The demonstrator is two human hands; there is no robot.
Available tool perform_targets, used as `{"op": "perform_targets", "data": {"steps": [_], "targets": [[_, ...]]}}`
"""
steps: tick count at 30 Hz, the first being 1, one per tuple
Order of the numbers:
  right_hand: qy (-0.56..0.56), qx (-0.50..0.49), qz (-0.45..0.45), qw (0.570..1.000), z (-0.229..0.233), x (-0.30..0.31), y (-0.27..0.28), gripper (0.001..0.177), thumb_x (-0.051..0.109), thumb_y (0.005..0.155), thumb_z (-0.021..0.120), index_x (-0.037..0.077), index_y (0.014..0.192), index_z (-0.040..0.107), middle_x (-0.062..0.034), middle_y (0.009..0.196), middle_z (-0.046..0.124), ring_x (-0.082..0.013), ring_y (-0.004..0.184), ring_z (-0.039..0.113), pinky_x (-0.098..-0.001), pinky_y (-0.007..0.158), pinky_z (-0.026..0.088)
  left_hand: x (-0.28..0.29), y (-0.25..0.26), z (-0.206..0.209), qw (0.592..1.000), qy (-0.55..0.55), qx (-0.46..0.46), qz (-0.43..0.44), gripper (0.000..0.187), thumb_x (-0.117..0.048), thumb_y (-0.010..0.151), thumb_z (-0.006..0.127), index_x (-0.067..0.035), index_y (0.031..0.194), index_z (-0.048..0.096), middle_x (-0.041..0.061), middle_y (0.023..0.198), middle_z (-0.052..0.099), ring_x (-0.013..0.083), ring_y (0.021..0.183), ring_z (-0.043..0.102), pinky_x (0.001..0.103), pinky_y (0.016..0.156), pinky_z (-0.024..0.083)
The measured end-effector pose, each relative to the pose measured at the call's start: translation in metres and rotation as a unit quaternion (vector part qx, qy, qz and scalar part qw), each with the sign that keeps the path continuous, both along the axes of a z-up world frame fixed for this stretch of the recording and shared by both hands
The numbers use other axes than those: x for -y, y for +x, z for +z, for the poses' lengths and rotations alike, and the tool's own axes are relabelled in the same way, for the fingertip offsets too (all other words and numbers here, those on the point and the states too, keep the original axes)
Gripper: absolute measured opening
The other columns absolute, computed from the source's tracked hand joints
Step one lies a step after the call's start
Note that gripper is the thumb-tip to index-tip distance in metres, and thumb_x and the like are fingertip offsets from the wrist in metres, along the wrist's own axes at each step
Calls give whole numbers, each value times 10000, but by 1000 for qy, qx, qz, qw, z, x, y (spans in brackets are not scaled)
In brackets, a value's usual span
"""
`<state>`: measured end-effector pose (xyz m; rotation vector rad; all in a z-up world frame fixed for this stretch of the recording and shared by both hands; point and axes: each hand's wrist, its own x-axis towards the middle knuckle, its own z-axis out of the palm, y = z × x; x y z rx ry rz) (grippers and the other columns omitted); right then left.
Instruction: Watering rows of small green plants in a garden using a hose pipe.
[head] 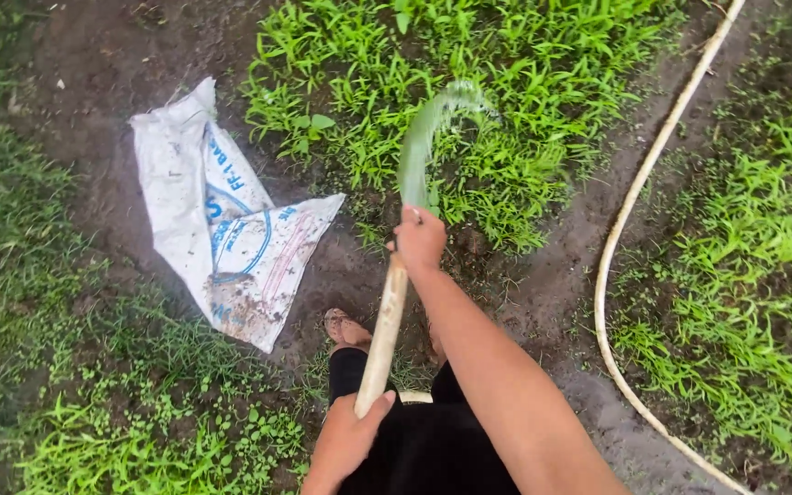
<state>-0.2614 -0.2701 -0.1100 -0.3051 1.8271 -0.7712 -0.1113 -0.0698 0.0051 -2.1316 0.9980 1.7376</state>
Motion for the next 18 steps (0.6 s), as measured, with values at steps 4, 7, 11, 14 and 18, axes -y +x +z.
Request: {"op": "perform_targets", "data": {"steps": [4, 7, 11, 14, 18], "targets": [[-38, 12, 56, 998, 20, 18, 39, 312, 137, 1061, 534, 20, 1328, 644, -141, 903, 679, -135, 531, 623, -225, 371, 534, -13, 13, -6, 997, -11, 11, 78, 460, -503, 931, 675, -144, 688, 521, 4, 571, 522, 139, 528, 465, 319, 563, 341], [-66, 14, 89, 994, 27, 26, 50, 244, 195, 1077, 499, 65, 992, 688, -72, 734, 617, -193, 510, 691, -286, 381, 478, -17, 19, -12, 989, -59, -10, 134, 505, -432, 937, 720, -118, 633, 468, 29, 511, 494, 147, 451, 442, 323, 491, 334], [-62, 2, 73, 995, 26, 27, 40, 280, 213, 1068, 515, 50, 1208, 694, -98, 821, 662, -171, 531, 671, -269, 406, 545, -13, 16, -13, 991, -62, -4, 117, 488, -430, 933, 723, -123, 645, 477, 19, 545, 494, 142, 510, 425, 328, 530, 333], [-38, 2, 27, 999, 11, 18, 17, 312, 214, 1060, 521, 56, 1285, 668, -104, 828, 674, -168, 519, 661, -280, 412, 543, -1, 6, -7, 998, -28, 9, 53, 471, -493, 926, 684, -126, 674, 529, 7, 578, 520, 141, 542, 459, 323, 560, 351], [10, -6, -64, 998, -12, -6, -25, 348, 226, 1037, 534, 84, 1312, 693, -106, 833, 721, -174, 493, 656, -301, 475, 555, 10, -9, -4, 998, 6, 14, -61, 505, -557, 931, 636, -142, 670, 517, 6, 642, 529, 155, 598, 448, 332, 603, 352]]}}
